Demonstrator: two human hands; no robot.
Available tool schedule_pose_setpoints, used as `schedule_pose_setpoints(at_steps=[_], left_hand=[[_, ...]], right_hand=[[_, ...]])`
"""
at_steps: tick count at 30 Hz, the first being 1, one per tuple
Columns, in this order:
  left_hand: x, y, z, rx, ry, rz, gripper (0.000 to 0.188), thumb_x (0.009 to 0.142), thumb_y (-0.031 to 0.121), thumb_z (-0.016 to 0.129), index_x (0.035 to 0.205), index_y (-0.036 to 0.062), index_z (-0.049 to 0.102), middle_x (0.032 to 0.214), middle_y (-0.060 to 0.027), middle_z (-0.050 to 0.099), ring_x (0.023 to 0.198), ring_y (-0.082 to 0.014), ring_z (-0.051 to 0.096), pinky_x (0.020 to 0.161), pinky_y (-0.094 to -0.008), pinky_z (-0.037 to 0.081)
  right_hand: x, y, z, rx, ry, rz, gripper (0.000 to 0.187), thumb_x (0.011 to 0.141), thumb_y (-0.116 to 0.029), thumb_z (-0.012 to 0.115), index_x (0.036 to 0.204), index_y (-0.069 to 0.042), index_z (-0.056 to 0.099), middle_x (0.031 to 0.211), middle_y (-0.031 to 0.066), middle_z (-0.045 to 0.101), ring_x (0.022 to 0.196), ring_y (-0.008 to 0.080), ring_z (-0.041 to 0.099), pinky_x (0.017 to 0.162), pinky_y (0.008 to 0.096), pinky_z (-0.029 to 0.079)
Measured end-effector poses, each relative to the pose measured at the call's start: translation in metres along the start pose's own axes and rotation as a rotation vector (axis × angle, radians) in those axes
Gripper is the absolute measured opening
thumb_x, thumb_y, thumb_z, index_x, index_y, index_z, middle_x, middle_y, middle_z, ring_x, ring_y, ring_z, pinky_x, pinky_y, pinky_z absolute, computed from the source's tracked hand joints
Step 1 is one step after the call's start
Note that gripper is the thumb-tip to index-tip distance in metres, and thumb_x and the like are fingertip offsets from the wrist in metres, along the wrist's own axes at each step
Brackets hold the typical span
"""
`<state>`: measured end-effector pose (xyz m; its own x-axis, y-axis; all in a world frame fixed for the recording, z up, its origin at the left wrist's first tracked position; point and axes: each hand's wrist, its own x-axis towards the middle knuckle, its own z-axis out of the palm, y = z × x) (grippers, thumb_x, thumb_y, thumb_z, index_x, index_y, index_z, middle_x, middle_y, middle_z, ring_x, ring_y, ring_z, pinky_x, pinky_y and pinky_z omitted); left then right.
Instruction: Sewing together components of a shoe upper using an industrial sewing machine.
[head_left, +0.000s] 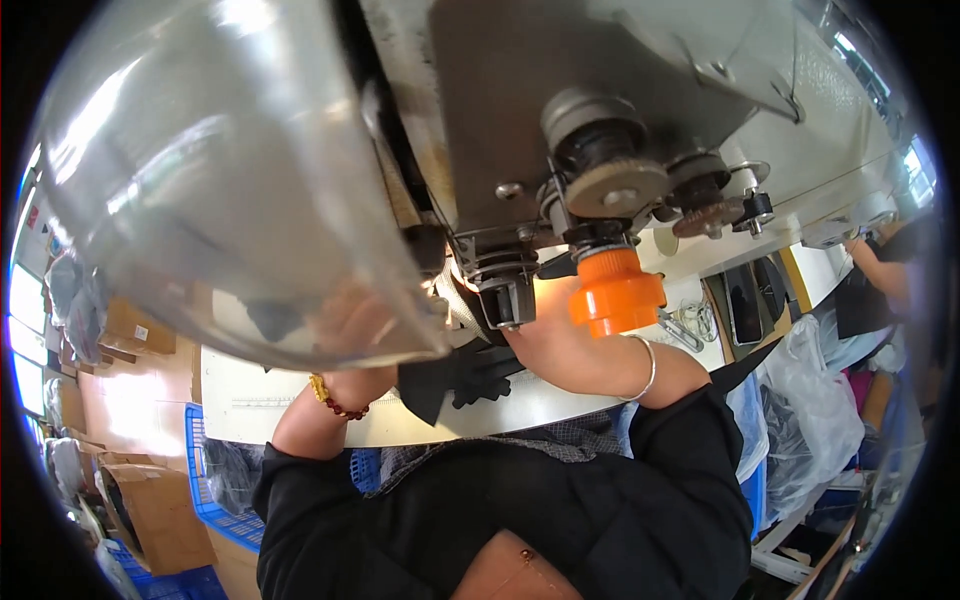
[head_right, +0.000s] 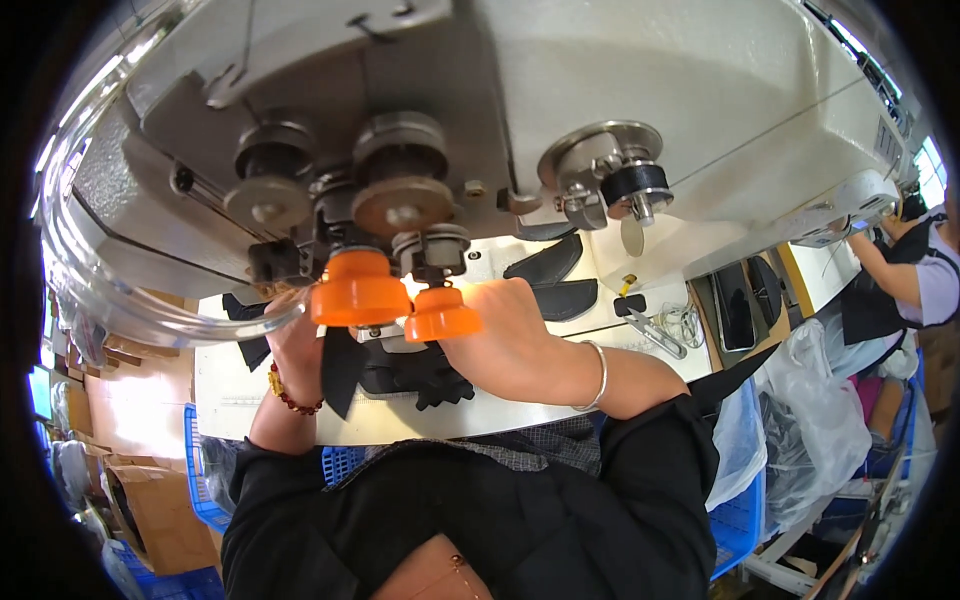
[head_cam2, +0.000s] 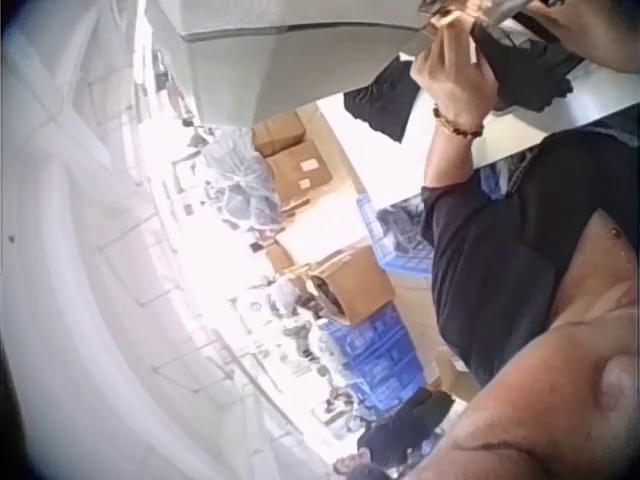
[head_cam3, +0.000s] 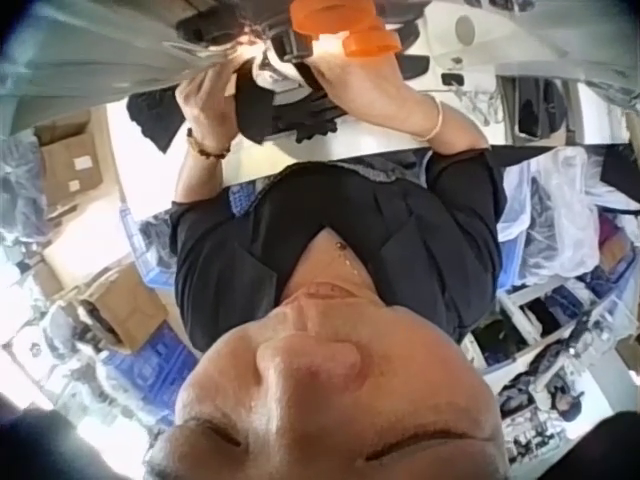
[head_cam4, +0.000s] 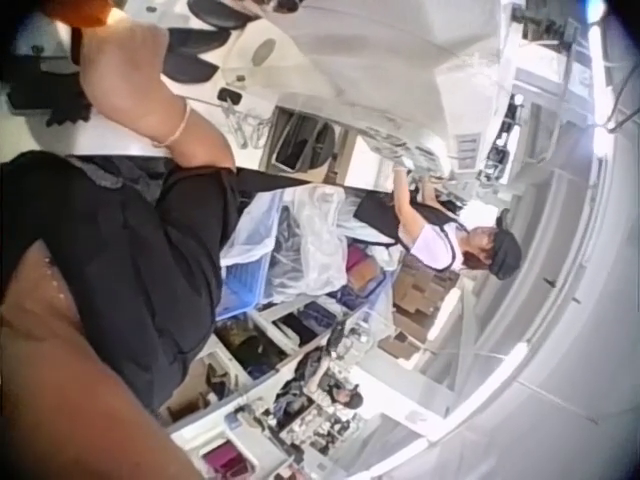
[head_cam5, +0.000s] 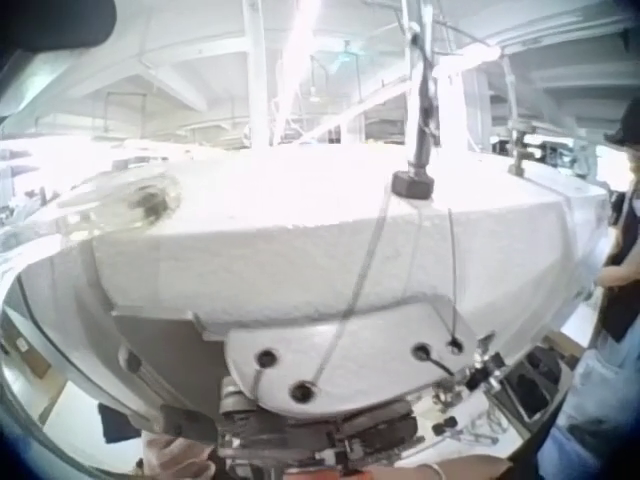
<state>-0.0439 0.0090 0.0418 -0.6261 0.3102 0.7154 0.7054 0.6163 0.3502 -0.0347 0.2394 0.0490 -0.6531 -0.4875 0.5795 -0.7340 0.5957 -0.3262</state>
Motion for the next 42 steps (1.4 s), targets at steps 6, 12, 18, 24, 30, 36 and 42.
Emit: schedule_pose_setpoints(at_steps=[6,12,18,24,30,36,42], left_hand=[[0.011,0.028,-0.006,0.257,-0.134,0.046,0.012,0.075,0.013,0.074,0.084,0.0088,0.069,0.079,-0.0040,0.064,0.077,-0.0245,0.062,0.069,-0.0380,0.051],[0.009,0.033,-0.002,0.231,-0.089,0.180,0.018,0.072,0.007,0.076,0.086,0.0040,0.066,0.080,-0.0080,0.067,0.082,-0.0268,0.064,0.075,-0.0407,0.051],[0.000,0.022,0.008,0.363,-0.006,0.223,0.013,0.076,0.011,0.071,0.087,0.0062,0.066,0.081,-0.0085,0.062,0.082,-0.0284,0.061,0.072,-0.0422,0.049],[-0.010,0.005,0.008,0.270,-0.151,0.126,0.017,0.075,0.011,0.066,0.092,0.0096,0.066,0.091,-0.0100,0.057,0.084,-0.0279,0.057,0.071,-0.0413,0.046],[0.001,0.013,0.012,0.285,-0.058,0.125,0.013,0.073,0.010,0.066,0.086,0.0105,0.064,0.091,-0.0062,0.058,0.084,-0.0258,0.055,0.070,-0.0419,0.045],[0.001,0.010,0.006,0.185,0.010,0.042,0.008,0.071,0.007,0.067,0.076,0.0101,0.061,0.081,-0.0062,0.055,0.078,-0.0245,0.055,0.064,-0.0390,0.044],[0.011,0.022,0.006,0.269,-0.033,0.217,0.007,0.073,0.010,0.069,0.077,0.0098,0.063,0.078,-0.0068,0.052,0.070,-0.0275,0.053,0.060,-0.0385,0.042]], right_hand=[[0.001,0.001,-0.011,-0.088,-0.010,-0.050,0.011,0.074,-0.009,0.061,0.085,-0.012,0.063,0.056,0.0075,0.054,0.051,0.0304,0.056,0.042,0.0400,0.039],[0.003,-0.002,-0.022,-0.083,-0.065,-0.047,0.008,0.070,-0.008,0.062,0.077,-0.011,0.063,0.055,0.0086,0.054,0.051,0.0314,0.056,0.043,0.0403,0.039],[0.006,-0.001,-0.020,-0.070,-0.147,-0.017,0.013,0.068,-0.006,0.062,0.080,-0.010,0.061,0.062,0.0096,0.055,0.056,0.0299,0.056,0.048,0.0397,0.041],[0.008,0.004,-0.016,0.003,-0.176,-0.059,0.010,0.070,-0.004,0.061,0.077,-0.007,0.054,0.067,0.0105,0.056,0.058,0.0272,0.055,0.050,0.0393,0.040],[0.003,0.014,-0.008,-0.342,-0.029,-0.229,0.011,0.078,-0.009,0.058,0.072,-0.005,0.050,0.068,0.0111,0.054,0.060,0.0255,0.054,0.049,0.0373,0.040],[0.011,0.004,-0.031,-0.352,-0.026,-0.311,0.019,0.088,-0.018,0.053,0.076,-0.004,0.048,0.071,0.0089,0.049,0.062,0.0219,0.053,0.053,0.0338,0.046],[0.018,0.004,-0.025,-0.099,0.026,-0.314,0.020,0.071,-0.013,0.068,0.091,-0.015,0.065,0.075,0.0002,0.057,0.057,0.0195,0.055,0.047,0.0334,0.040]])
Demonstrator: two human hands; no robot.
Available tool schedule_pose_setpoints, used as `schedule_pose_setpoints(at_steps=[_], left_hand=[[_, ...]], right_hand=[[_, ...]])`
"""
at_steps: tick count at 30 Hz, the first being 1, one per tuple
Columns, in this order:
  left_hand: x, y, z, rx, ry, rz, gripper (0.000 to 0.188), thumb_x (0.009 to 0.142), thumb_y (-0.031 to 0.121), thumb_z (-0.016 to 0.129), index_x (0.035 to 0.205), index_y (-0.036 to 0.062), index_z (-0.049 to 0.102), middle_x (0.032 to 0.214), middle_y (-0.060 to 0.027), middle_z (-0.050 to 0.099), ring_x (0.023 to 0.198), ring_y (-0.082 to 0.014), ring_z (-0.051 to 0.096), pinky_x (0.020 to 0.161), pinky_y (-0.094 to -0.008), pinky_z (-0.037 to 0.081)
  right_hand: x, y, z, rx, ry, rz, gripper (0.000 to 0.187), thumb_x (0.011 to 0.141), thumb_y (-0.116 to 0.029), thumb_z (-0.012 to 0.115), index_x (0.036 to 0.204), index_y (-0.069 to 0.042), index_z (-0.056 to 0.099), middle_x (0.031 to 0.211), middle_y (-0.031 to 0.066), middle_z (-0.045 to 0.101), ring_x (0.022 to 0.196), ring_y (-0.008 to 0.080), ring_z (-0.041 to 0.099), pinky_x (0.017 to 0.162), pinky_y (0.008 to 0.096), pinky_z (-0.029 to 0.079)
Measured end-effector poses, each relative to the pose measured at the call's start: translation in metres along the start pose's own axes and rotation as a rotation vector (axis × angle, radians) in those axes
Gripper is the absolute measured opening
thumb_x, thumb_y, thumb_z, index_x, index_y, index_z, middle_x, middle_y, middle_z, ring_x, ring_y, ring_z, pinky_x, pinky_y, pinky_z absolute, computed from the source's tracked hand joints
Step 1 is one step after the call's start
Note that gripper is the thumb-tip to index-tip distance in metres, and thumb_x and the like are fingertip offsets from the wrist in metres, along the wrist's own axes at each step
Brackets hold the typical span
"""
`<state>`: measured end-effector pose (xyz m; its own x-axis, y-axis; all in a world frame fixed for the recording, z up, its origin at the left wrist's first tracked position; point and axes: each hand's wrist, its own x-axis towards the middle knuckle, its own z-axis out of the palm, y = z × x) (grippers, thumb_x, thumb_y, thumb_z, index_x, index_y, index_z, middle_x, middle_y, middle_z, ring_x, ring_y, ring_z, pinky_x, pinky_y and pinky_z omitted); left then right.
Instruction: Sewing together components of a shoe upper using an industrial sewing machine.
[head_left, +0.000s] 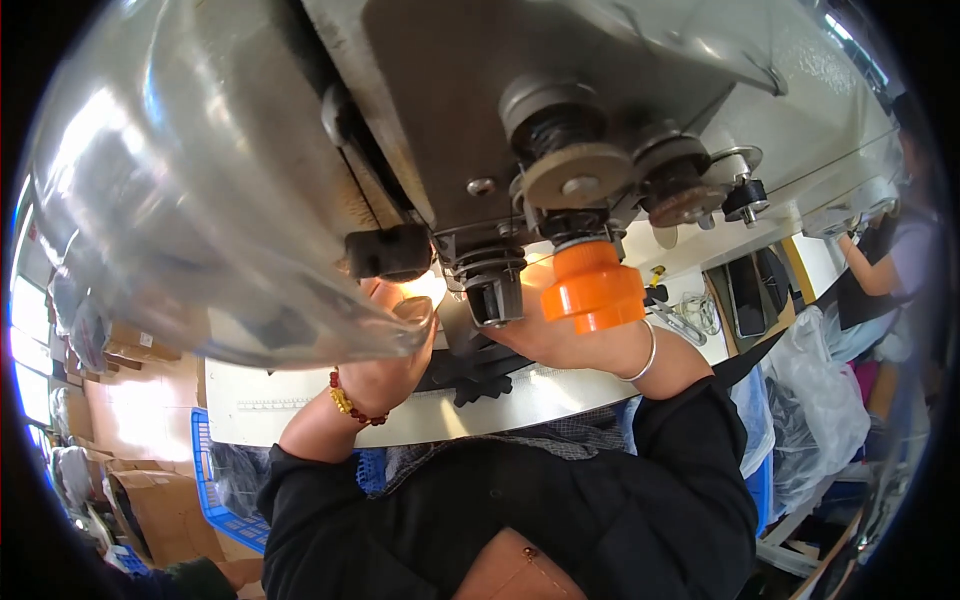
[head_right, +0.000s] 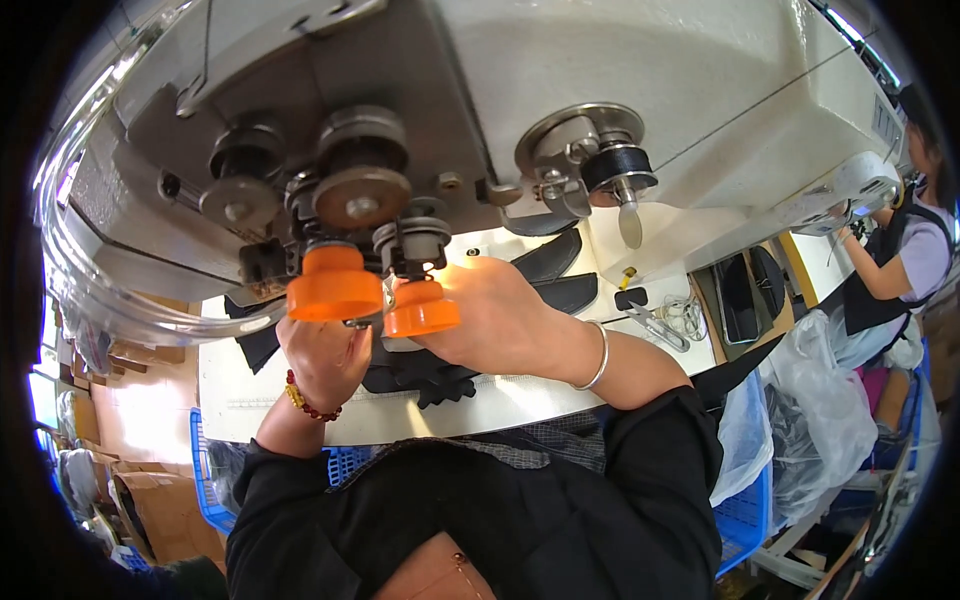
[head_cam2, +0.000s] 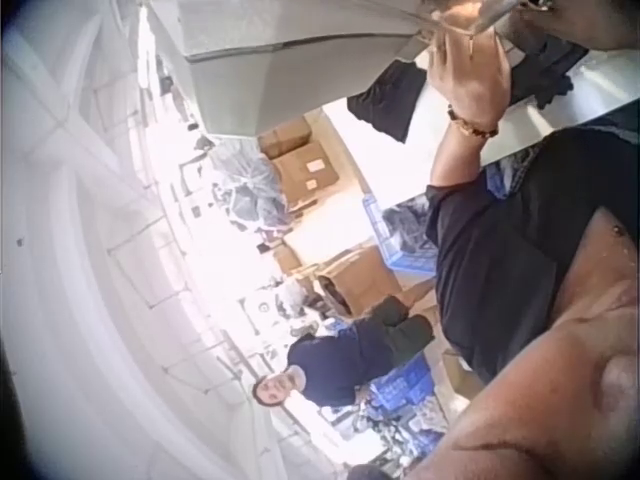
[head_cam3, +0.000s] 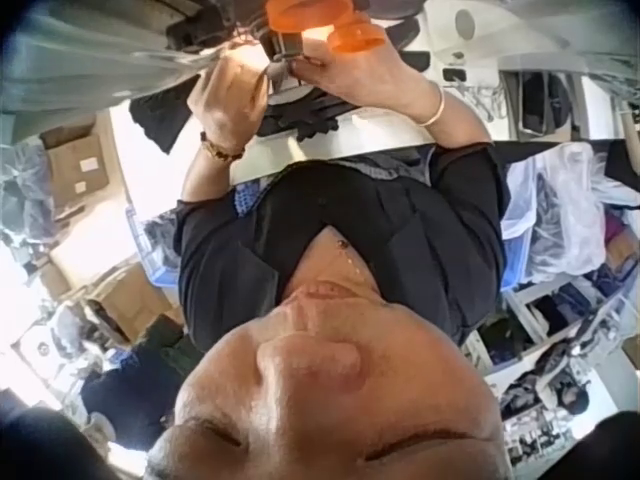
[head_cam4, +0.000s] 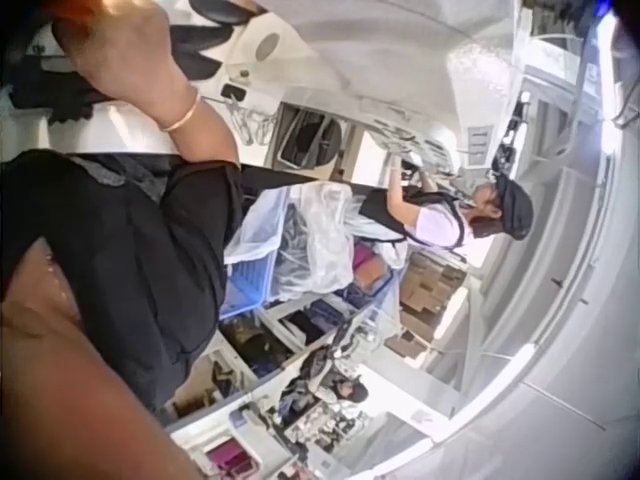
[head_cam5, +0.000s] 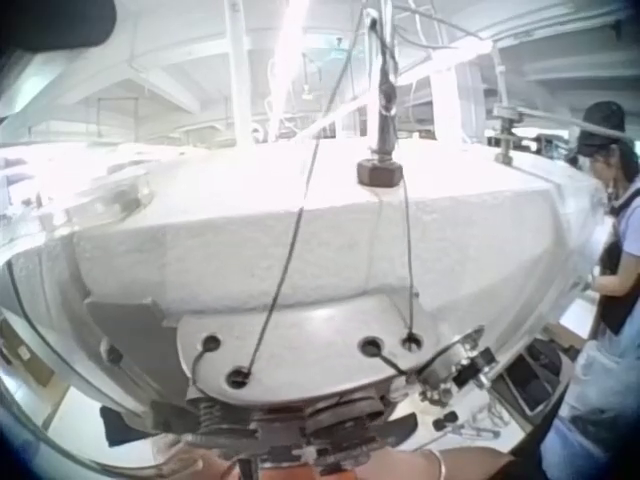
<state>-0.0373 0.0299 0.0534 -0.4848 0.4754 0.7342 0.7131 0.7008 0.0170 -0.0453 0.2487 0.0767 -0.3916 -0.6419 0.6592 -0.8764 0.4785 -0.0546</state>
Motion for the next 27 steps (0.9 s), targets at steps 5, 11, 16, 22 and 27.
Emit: schedule_pose_setpoints(at_steps=[5,11,16,22,27], left_hand=[[-0.017,-0.007,0.006,0.047,-0.012,-0.030,0.014,0.073,0.018,0.072,0.085,0.0138,0.066,0.091,-0.0071,0.060,0.079,-0.0283,0.058,0.068,-0.0421,0.045],[-0.018,-0.015,0.010,-0.005,0.059,0.004,0.036,0.060,-0.006,0.063,0.094,0.0052,0.070,0.096,-0.0126,0.067,0.079,-0.0266,0.067,0.069,-0.0324,0.055],[-0.014,-0.009,0.007,-0.085,-0.013,-0.095,0.033,0.064,-0.004,0.063,0.095,0.0055,0.069,0.099,-0.0132,0.067,0.077,-0.0274,0.067,0.067,-0.0322,0.055],[-0.018,-0.010,-0.002,-0.018,-0.082,-0.076,0.030,0.071,0.007,0.066,0.101,0.0089,0.067,0.101,-0.0089,0.064,0.086,-0.0279,0.062,0.079,-0.0431,0.046],[-0.010,-0.001,-0.010,-0.004,-0.154,-0.061,0.026,0.076,0.015,0.071,0.101,0.0086,0.066,0.100,-0.0071,0.063,0.092,-0.0274,0.060,0.085,-0.0489,0.043]], right_hand=[[0.002,0.000,0.004,0.007,0.034,-0.024,0.019,0.072,-0.013,0.068,0.091,-0.011,0.063,0.072,-0.0008,0.057,0.055,0.0172,0.054,0.045,0.0324,0.038],[-0.004,0.004,0.022,-0.033,0.027,-0.020,0.022,0.073,-0.017,0.068,0.092,-0.008,0.062,0.067,0.0006,0.055,0.055,0.0185,0.055,0.046,0.0314,0.039],[-0.011,0.001,0.029,-0.147,0.123,0.003,0.022,0.071,-0.018,0.069,0.090,-0.008,0.064,0.065,0.0017,0.055,0.056,0.0210,0.055,0.050,0.0323,0.041],[-0.002,0.002,0.003,0.186,0.026,0.247,0.013,0.070,-0.019,0.070,0.077,-0.011,0.064,0.066,0.0034,0.056,0.059,0.0254,0.056,0.053,0.0366,0.042],[0.000,0.008,0.001,0.097,0.105,0.149,0.012,0.071,-0.020,0.070,0.070,-0.012,0.062,0.060,0.0043,0.052,0.056,0.0263,0.053,0.048,0.0369,0.038]])
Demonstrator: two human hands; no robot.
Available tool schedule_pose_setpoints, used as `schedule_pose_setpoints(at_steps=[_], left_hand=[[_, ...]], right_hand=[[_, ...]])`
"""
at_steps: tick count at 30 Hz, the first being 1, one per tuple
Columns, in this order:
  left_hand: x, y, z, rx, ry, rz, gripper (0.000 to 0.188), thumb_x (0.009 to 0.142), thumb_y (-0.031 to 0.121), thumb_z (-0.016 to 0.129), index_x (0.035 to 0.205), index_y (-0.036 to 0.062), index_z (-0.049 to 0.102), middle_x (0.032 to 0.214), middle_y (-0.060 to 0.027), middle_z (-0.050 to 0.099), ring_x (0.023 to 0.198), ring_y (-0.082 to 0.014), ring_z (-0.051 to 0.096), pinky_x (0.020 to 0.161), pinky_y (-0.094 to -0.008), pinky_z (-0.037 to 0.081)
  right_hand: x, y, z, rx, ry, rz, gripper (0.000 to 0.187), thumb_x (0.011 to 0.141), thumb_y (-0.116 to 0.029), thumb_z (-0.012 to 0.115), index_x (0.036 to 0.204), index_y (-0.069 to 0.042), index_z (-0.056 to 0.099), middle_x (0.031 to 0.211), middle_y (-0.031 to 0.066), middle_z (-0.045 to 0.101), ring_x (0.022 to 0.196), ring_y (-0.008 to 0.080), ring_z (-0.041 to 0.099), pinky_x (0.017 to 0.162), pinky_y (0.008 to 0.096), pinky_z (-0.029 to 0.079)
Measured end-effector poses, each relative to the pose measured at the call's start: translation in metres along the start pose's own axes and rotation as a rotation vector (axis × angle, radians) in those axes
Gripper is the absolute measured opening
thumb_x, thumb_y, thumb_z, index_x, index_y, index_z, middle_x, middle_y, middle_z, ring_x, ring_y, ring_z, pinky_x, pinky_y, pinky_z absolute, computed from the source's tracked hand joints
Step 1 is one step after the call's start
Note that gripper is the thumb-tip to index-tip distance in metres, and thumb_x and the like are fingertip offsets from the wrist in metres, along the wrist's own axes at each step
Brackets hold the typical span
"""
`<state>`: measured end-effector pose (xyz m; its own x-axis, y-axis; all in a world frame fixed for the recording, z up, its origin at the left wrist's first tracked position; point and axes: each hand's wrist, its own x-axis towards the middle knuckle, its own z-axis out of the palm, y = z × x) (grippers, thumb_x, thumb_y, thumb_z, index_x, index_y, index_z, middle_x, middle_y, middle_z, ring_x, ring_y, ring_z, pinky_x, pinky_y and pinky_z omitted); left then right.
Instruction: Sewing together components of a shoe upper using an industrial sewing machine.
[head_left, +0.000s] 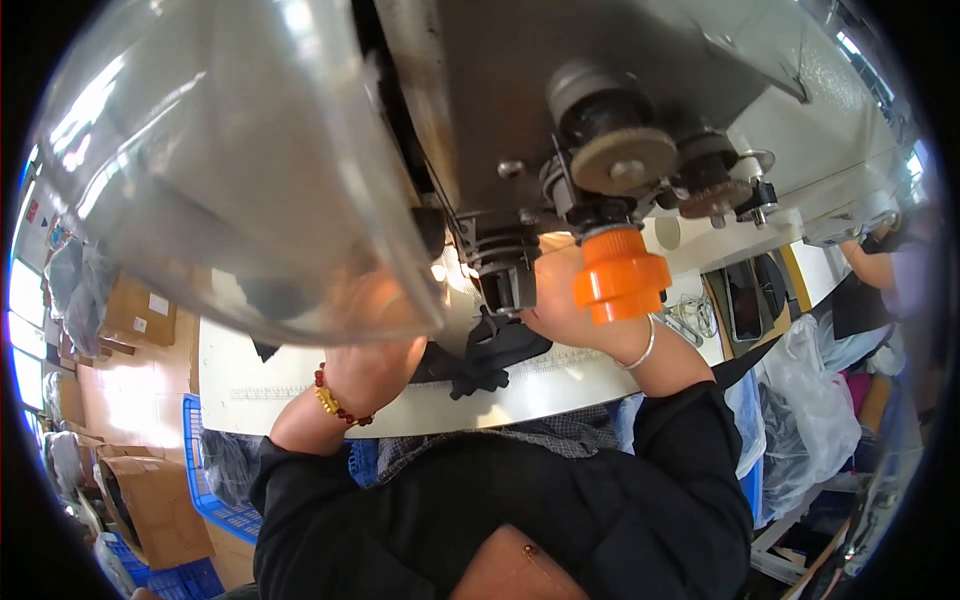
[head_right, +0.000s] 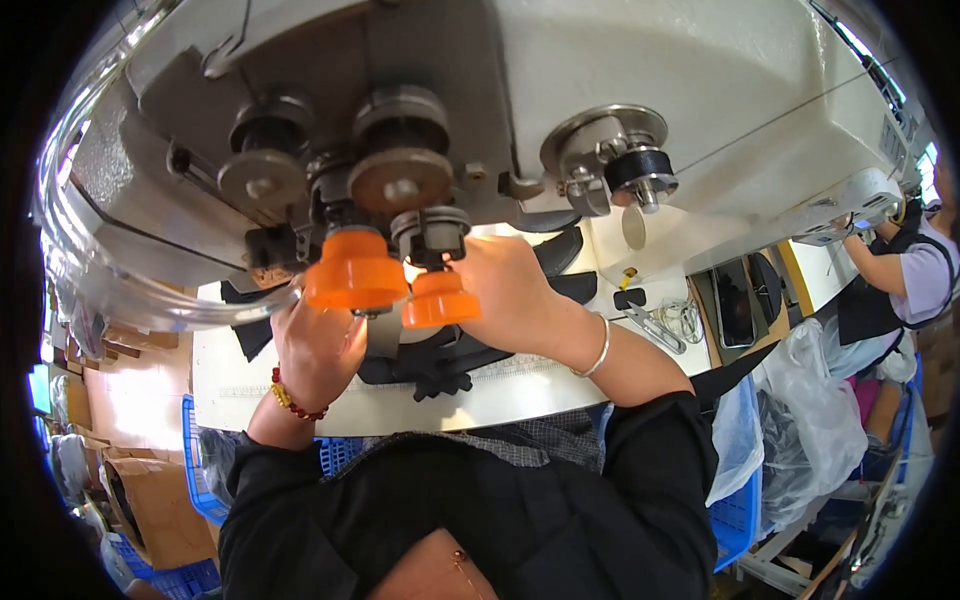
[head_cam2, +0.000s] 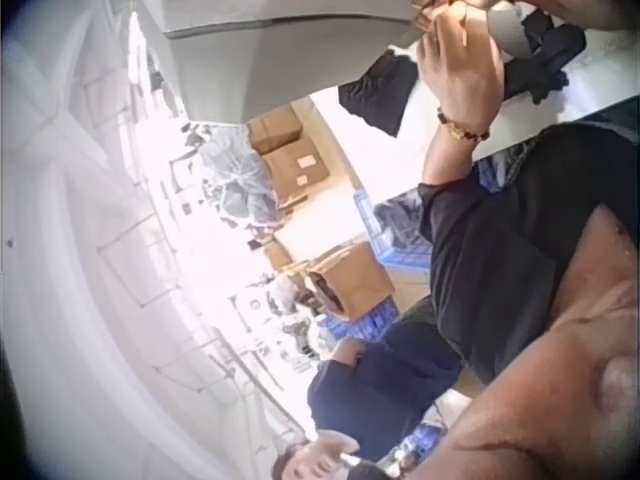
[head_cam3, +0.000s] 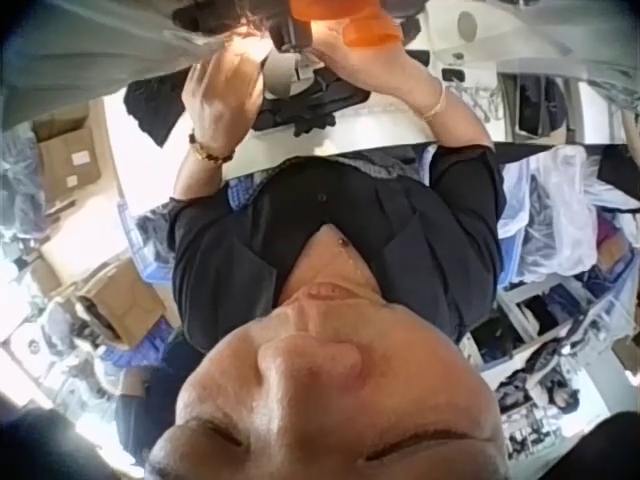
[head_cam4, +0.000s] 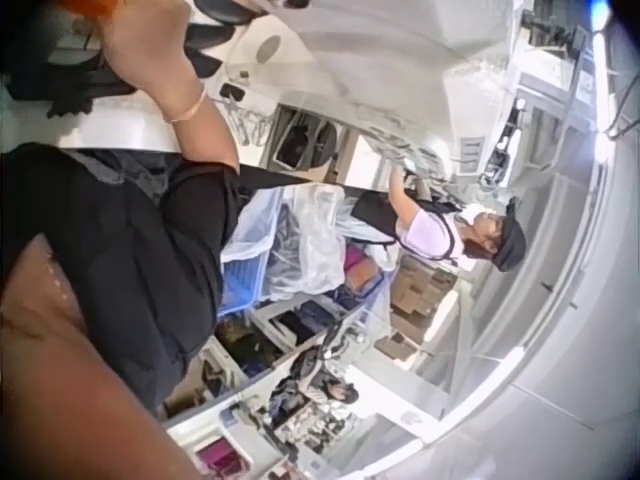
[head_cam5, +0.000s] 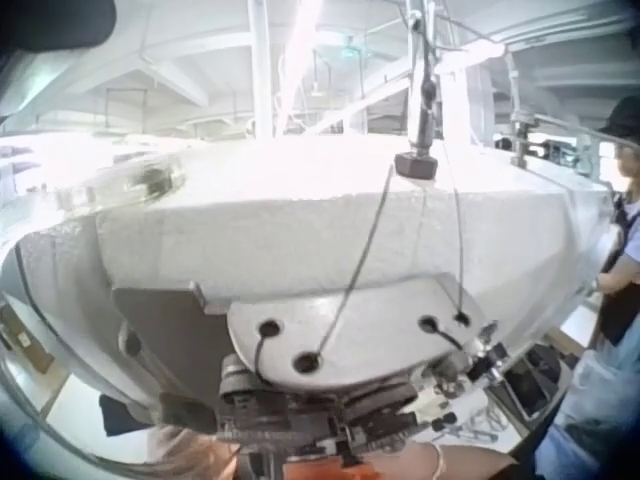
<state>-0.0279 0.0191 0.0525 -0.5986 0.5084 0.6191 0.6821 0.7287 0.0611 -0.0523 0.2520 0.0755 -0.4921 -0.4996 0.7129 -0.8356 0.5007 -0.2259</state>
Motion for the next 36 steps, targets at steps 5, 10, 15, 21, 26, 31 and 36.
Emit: schedule_pose_setpoints(at_steps=[5,10,15,21,26,31,36], left_hand=[[-0.002,0.004,0.010,-0.054,0.102,0.049,0.018,0.073,0.005,0.071,0.090,0.0007,0.068,0.086,-0.0135,0.065,0.080,-0.0314,0.062,0.070,-0.0389,0.050],[-0.002,0.005,0.016,0.013,0.200,0.185,0.017,0.064,0.002,0.073,0.080,-0.0001,0.069,0.082,-0.0122,0.064,0.074,-0.0288,0.062,0.062,-0.0377,0.049],[0.005,0.009,0.011,0.058,0.210,0.250,0.018,0.062,0.001,0.071,0.079,0.0024,0.070,0.077,-0.0095,0.062,0.072,-0.0261,0.063,0.059,-0.0350,0.049],[0.007,0.014,0.012,0.069,0.233,0.244,0.019,0.062,0.001,0.069,0.082,0.0041,0.071,0.080,-0.0091,0.063,0.076,-0.0256,0.063,0.061,-0.0349,0.050],[0.006,0.013,0.010,0.092,0.229,0.256,0.021,0.064,0.002,0.071,0.085,0.0040,0.071,0.085,-0.0106,0.063,0.079,-0.0263,0.062,0.064,-0.0361,0.050],[0.017,0.008,0.013,0.018,0.297,0.263,0.030,0.050,-0.001,0.066,0.079,0.0043,0.069,0.071,-0.0053,0.053,0.054,-0.0176,0.052,0.045,-0.0267,0.041],[0.009,-0.003,0.022,0.095,0.257,0.212,0.034,0.054,0.002,0.068,0.087,0.0071,0.070,0.093,-0.0099,0.065,0.071,-0.0242,0.063,0.056,-0.0296,0.049]], right_hand=[[-0.009,0.014,0.010,-0.101,-0.042,-0.080,0.011,0.069,-0.018,0.071,0.074,-0.011,0.064,0.059,0.0035,0.049,0.052,0.0238,0.051,0.047,0.0365,0.038],[-0.011,0.012,0.014,-0.121,0.037,-0.162,0.024,0.063,-0.016,0.070,0.088,-0.013,0.069,0.063,0.0025,0.051,0.051,0.0212,0.051,0.045,0.0339,0.038],[-0.011,0.013,0.012,-0.136,0.028,-0.190,0.029,0.061,-0.016,0.069,0.089,-0.014,0.069,0.064,0.0020,0.051,0.052,0.0204,0.051,0.045,0.0336,0.038],[-0.009,0.014,0.012,-0.169,0.039,-0.225,0.023,0.064,-0.020,0.069,0.086,-0.014,0.067,0.062,0.0009,0.050,0.051,0.0205,0.049,0.045,0.0337,0.036],[-0.012,0.024,0.021,-0.111,0.036,-0.244,0.017,0.068,-0.023,0.070,0.081,-0.014,0.065,0.062,0.0007,0.050,0.051,0.0207,0.048,0.046,0.0338,0.035],[-0.024,0.031,0.045,0.039,0.155,-0.102,0.014,0.069,-0.022,0.070,0.079,-0.014,0.065,0.063,0.0008,0.053,0.051,0.0220,0.049,0.046,0.0339,0.035],[-0.019,0.024,0.035,0.037,0.100,-0.082,0.012,0.069,-0.021,0.069,0.075,-0.013,0.064,0.067,0.0015,0.056,0.054,0.0226,0.052,0.048,0.0340,0.038]])
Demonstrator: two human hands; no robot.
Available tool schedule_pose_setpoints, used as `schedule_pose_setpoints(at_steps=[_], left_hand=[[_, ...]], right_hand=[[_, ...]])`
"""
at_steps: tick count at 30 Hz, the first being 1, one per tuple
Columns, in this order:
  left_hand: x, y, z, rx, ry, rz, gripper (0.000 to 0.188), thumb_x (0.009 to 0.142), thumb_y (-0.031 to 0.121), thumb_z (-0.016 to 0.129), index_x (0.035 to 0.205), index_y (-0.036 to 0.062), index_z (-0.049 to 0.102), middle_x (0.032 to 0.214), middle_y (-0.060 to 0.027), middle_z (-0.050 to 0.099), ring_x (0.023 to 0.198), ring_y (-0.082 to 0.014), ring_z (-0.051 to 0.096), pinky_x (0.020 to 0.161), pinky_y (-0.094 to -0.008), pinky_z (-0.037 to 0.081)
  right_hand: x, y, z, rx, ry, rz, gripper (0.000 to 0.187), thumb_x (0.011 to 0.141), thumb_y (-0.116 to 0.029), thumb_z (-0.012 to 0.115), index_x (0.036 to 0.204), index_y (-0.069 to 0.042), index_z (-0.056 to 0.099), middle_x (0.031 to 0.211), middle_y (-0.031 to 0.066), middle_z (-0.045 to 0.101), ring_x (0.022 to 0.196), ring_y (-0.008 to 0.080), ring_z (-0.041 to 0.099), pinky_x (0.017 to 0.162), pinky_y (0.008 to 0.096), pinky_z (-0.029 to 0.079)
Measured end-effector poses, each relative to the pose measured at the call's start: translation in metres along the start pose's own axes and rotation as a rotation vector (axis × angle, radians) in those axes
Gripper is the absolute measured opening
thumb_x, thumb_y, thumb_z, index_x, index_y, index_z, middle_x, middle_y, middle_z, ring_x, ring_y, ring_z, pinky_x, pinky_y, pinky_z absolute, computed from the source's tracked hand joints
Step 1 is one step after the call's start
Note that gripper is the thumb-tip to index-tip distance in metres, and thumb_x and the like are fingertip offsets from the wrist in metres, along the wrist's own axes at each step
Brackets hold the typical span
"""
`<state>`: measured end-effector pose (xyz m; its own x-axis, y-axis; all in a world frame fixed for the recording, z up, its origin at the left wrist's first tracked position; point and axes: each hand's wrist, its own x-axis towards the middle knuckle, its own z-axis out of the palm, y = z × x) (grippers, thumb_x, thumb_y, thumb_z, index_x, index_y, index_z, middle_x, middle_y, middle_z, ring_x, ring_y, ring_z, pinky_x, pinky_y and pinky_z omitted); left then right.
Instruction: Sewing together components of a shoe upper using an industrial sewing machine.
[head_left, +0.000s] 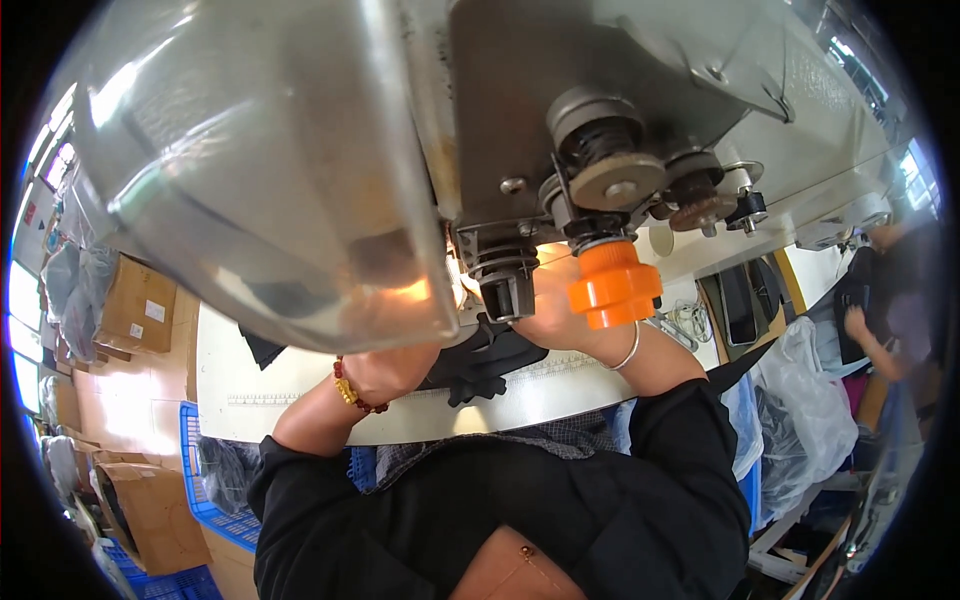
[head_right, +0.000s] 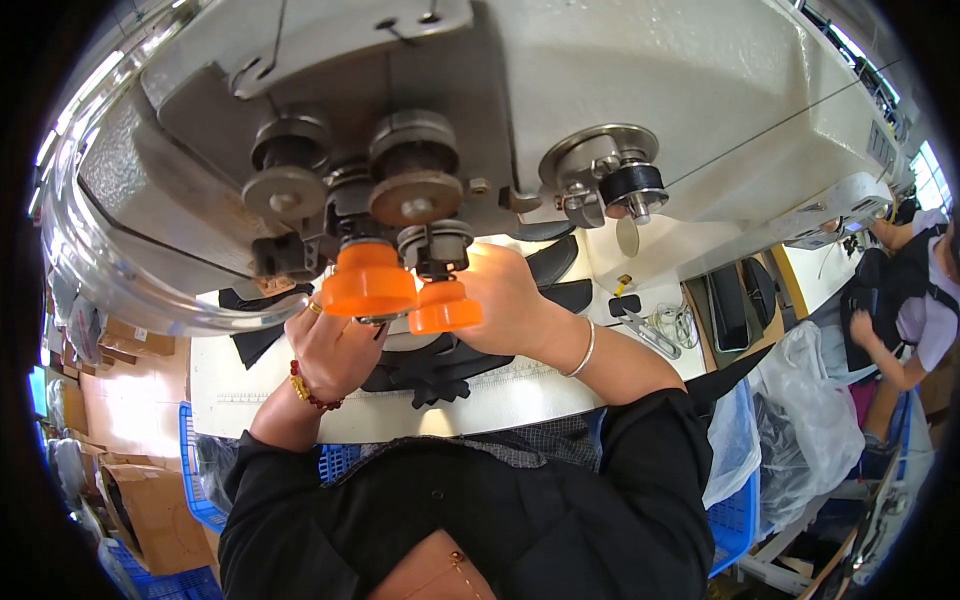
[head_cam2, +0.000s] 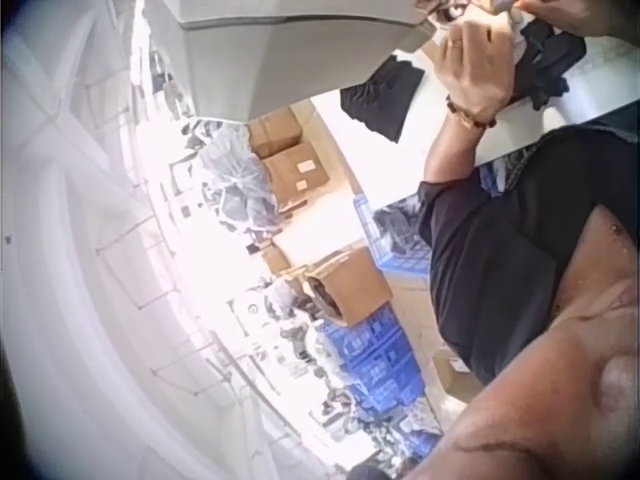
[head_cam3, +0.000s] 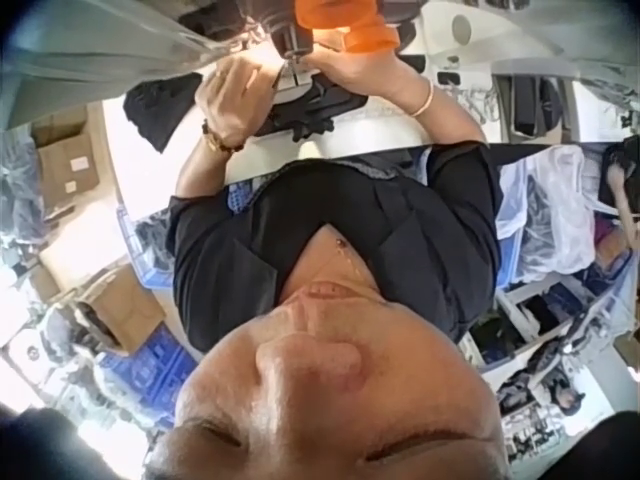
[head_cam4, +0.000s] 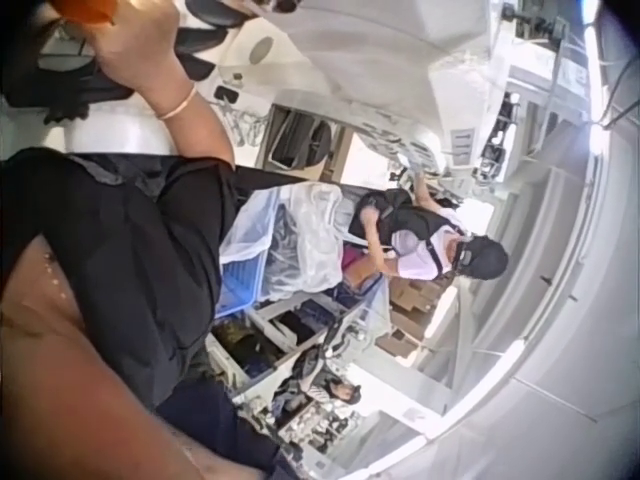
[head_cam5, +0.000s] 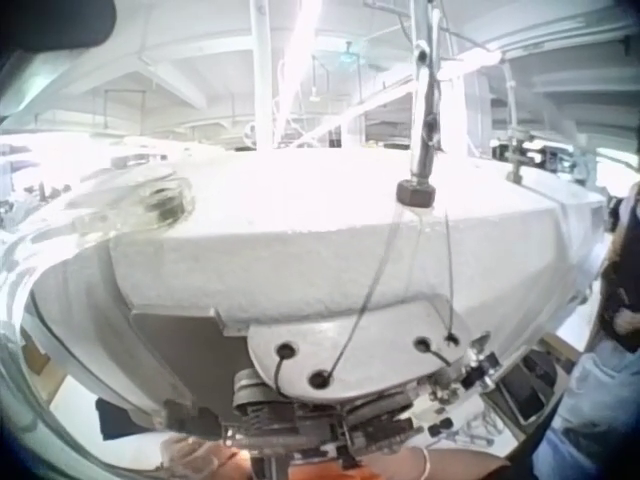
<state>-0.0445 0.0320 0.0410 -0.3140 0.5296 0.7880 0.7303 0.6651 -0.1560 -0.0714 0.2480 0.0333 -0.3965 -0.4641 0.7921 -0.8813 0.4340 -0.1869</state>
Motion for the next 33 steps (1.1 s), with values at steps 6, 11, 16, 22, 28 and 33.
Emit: schedule_pose_setpoints(at_steps=[6,11,16,22,28,33], left_hand=[[-0.022,-0.010,0.007,0.017,-0.155,-0.114,0.027,0.075,0.019,0.070,0.099,0.0083,0.067,0.086,-0.0071,0.059,0.074,-0.0232,0.056,0.071,-0.0442,0.043],[-0.012,-0.011,0.001,-0.066,-0.069,-0.134,0.032,0.067,0.014,0.071,0.098,0.0076,0.067,0.097,-0.0096,0.059,0.081,-0.0263,0.061,0.070,-0.0399,0.047],[-0.006,-0.007,-0.010,-0.052,-0.127,-0.166,0.040,0.057,0.007,0.072,0.097,0.0074,0.068,0.106,-0.0146,0.062,0.084,-0.0293,0.064,0.076,-0.0409,0.050],[0.009,-0.006,-0.015,-0.047,-0.142,-0.156,0.033,0.054,0.005,0.070,0.087,0.0049,0.064,0.094,-0.0139,0.060,0.073,-0.0293,0.058,0.062,-0.0410,0.045],[0.011,-0.010,-0.015,-0.119,-0.197,-0.186,0.027,0.058,0.003,0.070,0.084,0.0022,0.063,0.093,-0.0147,0.060,0.070,-0.0291,0.060,0.059,-0.0385,0.048],[0.004,-0.016,-0.004,-0.142,-0.023,-0.107,0.022,0.062,0.002,0.070,0.083,0.0025,0.063,0.091,-0.0121,0.062,0.069,-0.0271,0.060,0.056,-0.0352,0.048]], right_hand=[[0.011,-0.008,-0.012,-0.085,-0.075,-0.015,0.011,0.067,-0.020,0.069,0.073,-0.012,0.063,0.069,0.0022,0.058,0.059,0.0232,0.055,0.051,0.0343,0.041],[0.002,-0.007,0.000,0.003,0.038,0.052,0.011,0.065,-0.019,0.069,0.072,-0.013,0.064,0.070,0.0022,0.059,0.059,0.0233,0.055,0.050,0.0342,0.041],[0.002,-0.007,-0.004,-0.035,-0.060,0.018,0.012,0.061,-0.017,0.070,0.071,-0.014,0.066,0.073,0.0020,0.062,0.060,0.0233,0.056,0.052,0.0336,0.042],[0.002,-0.012,-0.004,-0.051,-0.005,0.054,0.013,0.061,-0.013,0.069,0.074,-0.013,0.066,0.070,0.0005,0.061,0.060,0.0216,0.057,0.053,0.0317,0.042],[0.003,-0.017,-0.004,0.030,-0.026,0.133,0.024,0.073,-0.014,0.074,0.095,-0.007,0.066,0.086,0.0093,0.066,0.072,0.0266,0.063,0.065,0.0354,0.049],[0.001,-0.018,0.004,-0.100,0.046,0.068,0.029,0.065,-0.003,0.065,0.093,-0.011,0.068,0.078,0.0012,0.064,0.061,0.0161,0.060,0.047,0.0282,0.043]])
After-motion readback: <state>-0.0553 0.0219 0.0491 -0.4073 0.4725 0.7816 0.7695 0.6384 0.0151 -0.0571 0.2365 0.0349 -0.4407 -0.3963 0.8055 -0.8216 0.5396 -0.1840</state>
